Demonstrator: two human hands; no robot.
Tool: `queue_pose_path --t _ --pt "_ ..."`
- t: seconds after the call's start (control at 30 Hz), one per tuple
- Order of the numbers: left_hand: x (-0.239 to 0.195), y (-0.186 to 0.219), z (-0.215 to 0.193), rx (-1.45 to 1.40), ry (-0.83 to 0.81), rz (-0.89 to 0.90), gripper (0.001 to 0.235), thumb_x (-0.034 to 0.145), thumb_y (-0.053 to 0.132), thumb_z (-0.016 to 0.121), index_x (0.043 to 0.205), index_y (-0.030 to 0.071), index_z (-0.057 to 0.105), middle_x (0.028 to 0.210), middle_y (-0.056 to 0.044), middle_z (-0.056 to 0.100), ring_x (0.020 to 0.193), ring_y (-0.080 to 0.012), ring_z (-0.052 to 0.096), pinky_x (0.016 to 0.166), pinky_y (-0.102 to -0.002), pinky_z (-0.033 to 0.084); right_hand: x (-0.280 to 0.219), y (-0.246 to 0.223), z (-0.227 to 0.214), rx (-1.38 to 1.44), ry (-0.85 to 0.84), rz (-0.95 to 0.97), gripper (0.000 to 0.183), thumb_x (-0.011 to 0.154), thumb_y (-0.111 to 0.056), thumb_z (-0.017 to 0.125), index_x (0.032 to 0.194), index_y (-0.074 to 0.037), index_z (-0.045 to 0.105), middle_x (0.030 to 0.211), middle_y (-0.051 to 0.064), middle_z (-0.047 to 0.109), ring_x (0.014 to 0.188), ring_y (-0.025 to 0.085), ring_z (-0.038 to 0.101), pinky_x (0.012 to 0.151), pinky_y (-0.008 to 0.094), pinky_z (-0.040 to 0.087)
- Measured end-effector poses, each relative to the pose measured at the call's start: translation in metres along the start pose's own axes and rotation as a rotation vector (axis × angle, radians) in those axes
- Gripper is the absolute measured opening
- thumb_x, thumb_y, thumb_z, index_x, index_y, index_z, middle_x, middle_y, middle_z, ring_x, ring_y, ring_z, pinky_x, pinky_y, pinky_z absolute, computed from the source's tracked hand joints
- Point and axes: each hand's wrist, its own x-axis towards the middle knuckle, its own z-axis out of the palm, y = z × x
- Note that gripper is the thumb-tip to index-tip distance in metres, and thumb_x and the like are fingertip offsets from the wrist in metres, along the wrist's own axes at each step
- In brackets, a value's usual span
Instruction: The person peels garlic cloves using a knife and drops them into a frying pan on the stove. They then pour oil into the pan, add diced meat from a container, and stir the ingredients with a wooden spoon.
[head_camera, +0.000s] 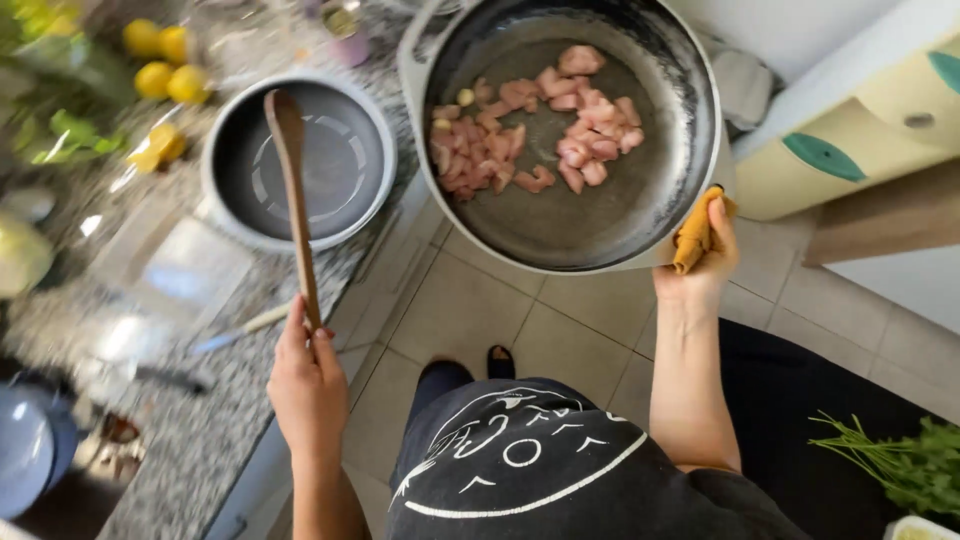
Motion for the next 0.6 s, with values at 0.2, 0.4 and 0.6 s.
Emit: queue_pose_path --t 0.2,0.4,0.6 --pt "0.087 0.1 0.089 -0.022 0.003 0.336 0.042 0.092 0.01 0.048 0.134 0.008 0.049 0.088 -0.011 0.067 0.08 -0.0345 0.065 0.067 -0.046 0.051 0.114 -0.047 -0.036 0.094 0.305 -0.177 0.026 0.07 -0.018 0.082 0.091 -0.009 0.069 0.1 0.01 0.07 0.098 0.023 0.068 0.096 0.037 0.053" --pt "0.198 0.162 0.178 -0.046 0.001 0.339 0.042 0.094 0.009 0.047 0.136 0.011 0.047 0.089 -0.008 0.066 0.08 -0.0302 0.066 0.066 -0.042 0.052 0.265 -0.042 -0.013 0.064 0.384 -0.241 0.029 0.069 -0.02 0.083 0.093 -0.009 0.07 0.098 0.007 0.069 0.098 0.019 0.065 0.098 0.032 0.05" --pt "0.296 0.238 0.225 -0.017 0.035 0.209 0.042 0.095 0.01 0.046 0.136 0.009 0.047 0.092 -0.012 0.066 0.078 -0.0283 0.067 0.065 -0.041 0.053 0.47 -0.021 -0.047 -0.145 0.286 -0.119 0.017 0.075 -0.024 0.079 0.086 -0.02 0.067 0.089 -0.002 0.068 0.09 0.008 0.067 0.09 0.021 0.052"
